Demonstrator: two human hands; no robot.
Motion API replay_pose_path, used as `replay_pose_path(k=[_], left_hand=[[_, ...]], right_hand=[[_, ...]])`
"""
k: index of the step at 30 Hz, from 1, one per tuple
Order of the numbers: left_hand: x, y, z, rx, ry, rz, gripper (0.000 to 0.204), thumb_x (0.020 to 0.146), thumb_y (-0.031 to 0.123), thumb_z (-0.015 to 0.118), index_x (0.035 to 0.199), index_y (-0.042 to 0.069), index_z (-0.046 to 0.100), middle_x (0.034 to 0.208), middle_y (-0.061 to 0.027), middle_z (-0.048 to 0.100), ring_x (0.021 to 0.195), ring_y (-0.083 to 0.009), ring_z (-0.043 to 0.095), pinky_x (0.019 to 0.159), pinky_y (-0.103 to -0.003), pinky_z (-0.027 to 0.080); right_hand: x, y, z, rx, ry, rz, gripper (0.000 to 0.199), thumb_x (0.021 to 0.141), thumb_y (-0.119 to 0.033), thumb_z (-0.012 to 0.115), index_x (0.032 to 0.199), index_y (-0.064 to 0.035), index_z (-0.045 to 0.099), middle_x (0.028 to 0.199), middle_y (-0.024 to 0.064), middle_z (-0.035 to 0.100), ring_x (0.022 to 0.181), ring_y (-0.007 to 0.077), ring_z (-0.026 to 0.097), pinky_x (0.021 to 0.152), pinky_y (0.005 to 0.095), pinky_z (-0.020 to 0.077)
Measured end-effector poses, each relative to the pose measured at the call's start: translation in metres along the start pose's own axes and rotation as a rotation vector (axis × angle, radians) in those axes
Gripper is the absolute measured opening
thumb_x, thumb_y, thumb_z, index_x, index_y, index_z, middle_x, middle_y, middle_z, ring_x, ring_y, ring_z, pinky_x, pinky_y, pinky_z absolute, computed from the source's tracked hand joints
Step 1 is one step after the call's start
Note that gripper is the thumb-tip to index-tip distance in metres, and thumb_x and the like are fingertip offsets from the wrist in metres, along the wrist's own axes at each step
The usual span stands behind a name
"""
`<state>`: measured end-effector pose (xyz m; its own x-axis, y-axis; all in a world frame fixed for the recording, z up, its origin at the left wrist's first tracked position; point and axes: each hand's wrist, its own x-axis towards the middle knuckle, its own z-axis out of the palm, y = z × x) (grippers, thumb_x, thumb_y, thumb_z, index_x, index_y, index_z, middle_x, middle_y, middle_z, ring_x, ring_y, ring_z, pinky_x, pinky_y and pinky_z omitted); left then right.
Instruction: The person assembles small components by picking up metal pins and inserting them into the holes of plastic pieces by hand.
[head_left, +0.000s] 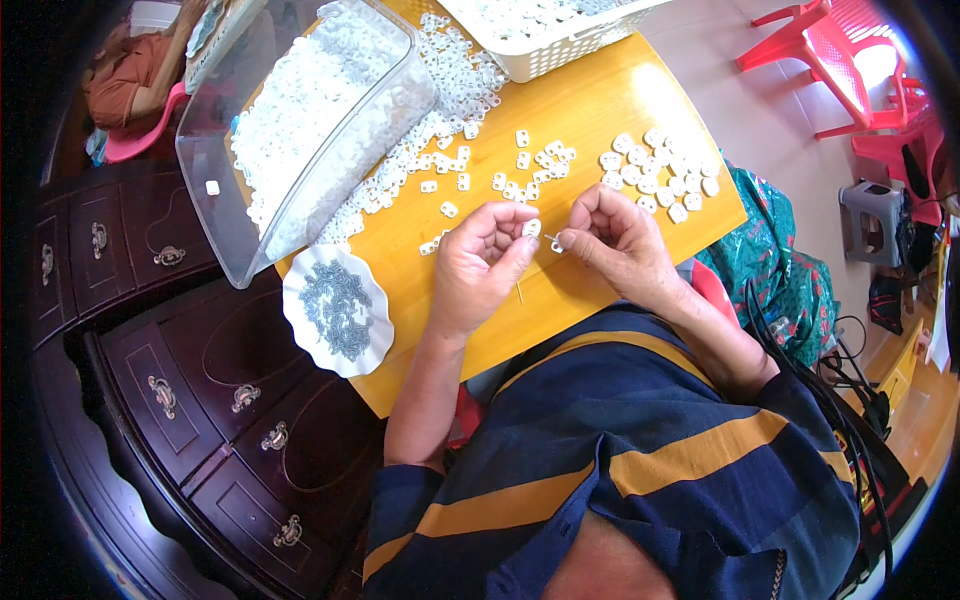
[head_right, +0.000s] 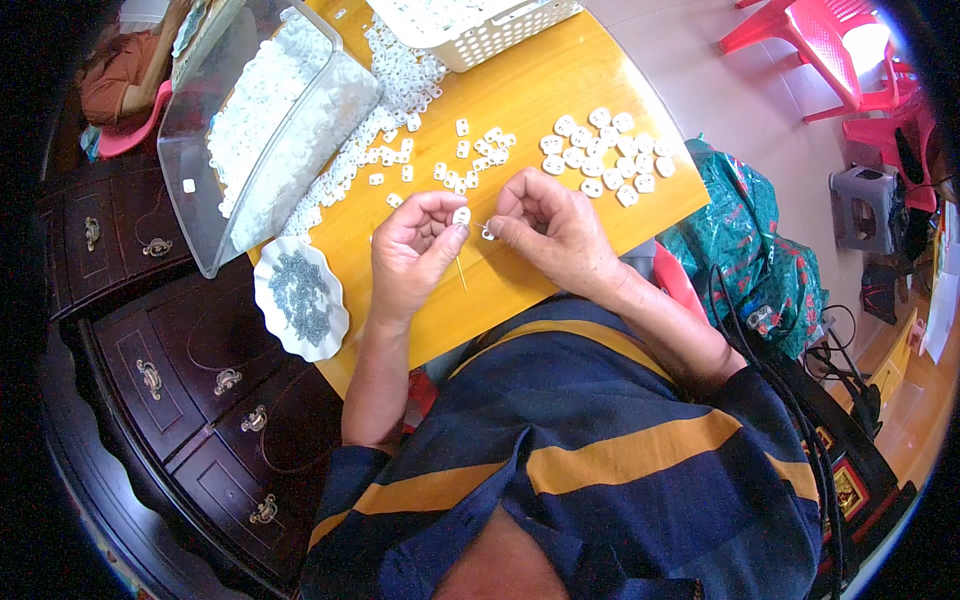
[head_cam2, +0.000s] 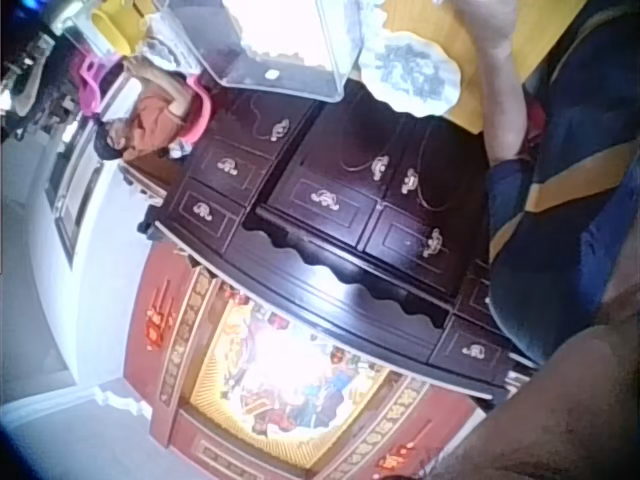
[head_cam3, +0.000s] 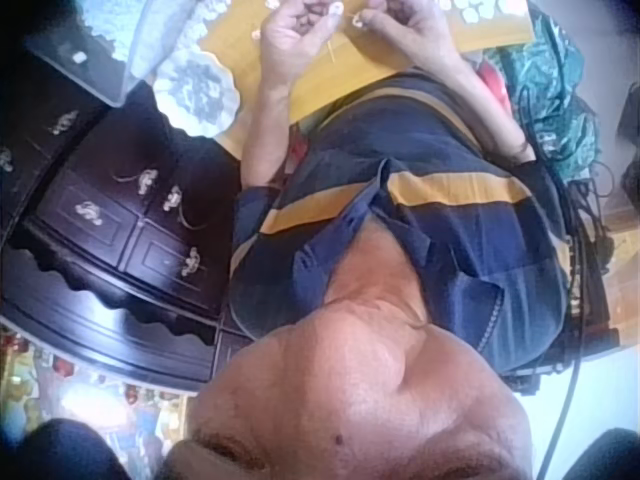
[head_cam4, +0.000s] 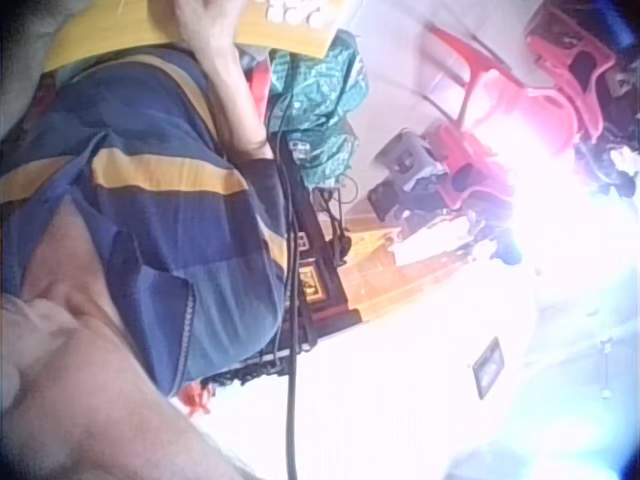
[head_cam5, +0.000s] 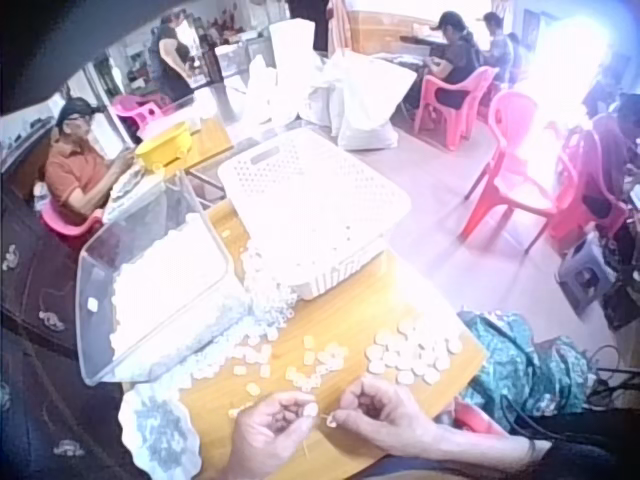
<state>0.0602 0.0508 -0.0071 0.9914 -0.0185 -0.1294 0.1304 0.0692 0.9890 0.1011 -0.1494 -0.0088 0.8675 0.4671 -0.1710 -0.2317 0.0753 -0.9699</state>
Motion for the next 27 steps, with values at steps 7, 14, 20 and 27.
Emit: replay_pose_path(k=[7,14,20,27], left_hand=[[0.0020,0.0035,0.0009,0.137,0.077,0.127,0.017,0.085,-0.007,0.067,0.101,-0.001,0.068,0.085,0.0015,0.060,0.069,-0.0012,0.055,0.059,-0.018,0.047],[0.0034,0.0056,-0.0004,0.164,0.058,0.159,0.014,0.088,-0.006,0.066,0.100,0.000,0.070,0.087,-0.0001,0.061,0.071,-0.0031,0.056,0.062,-0.019,0.048],[0.0022,0.0055,0.0026,0.092,0.062,0.123,0.013,0.093,-0.002,0.063,0.104,-0.003,0.070,0.093,-0.0042,0.066,0.076,-0.0061,0.061,0.068,-0.021,0.051],[0.0011,0.0075,-0.0008,0.035,0.020,0.017,0.018,0.095,-0.002,0.060,0.111,-0.004,0.068,0.094,-0.0043,0.068,0.075,-0.0048,0.061,0.067,-0.020,0.051]], right_hand=[[-0.0005,-0.0009,-0.0015,0.034,0.015,0.010,0.011,0.092,-0.002,0.068,0.096,-0.0036,0.057,0.080,-0.0055,0.056,0.071,-0.0001,0.052,0.062,0.0179,0.0431],[-0.0005,0.0008,-0.0032,0.030,0.007,0.012,0.012,0.092,-0.002,0.068,0.096,-0.0035,0.057,0.080,-0.0052,0.056,0.071,-0.0001,0.052,0.062,0.0177,0.0428],[0.0001,0.0009,-0.0030,0.016,0.016,-0.001,0.011,0.093,-0.003,0.068,0.095,-0.0033,0.057,0.079,-0.0053,0.057,0.071,-0.0002,0.052,0.061,0.0177,0.0426],[-0.0016,0.0055,-0.0042,-0.008,0.010,0.012,0.012,0.093,-0.004,0.068,0.094,-0.0038,0.057,0.078,-0.0058,0.055,0.069,-0.0001,0.050,0.060,0.0180,0.0421]])
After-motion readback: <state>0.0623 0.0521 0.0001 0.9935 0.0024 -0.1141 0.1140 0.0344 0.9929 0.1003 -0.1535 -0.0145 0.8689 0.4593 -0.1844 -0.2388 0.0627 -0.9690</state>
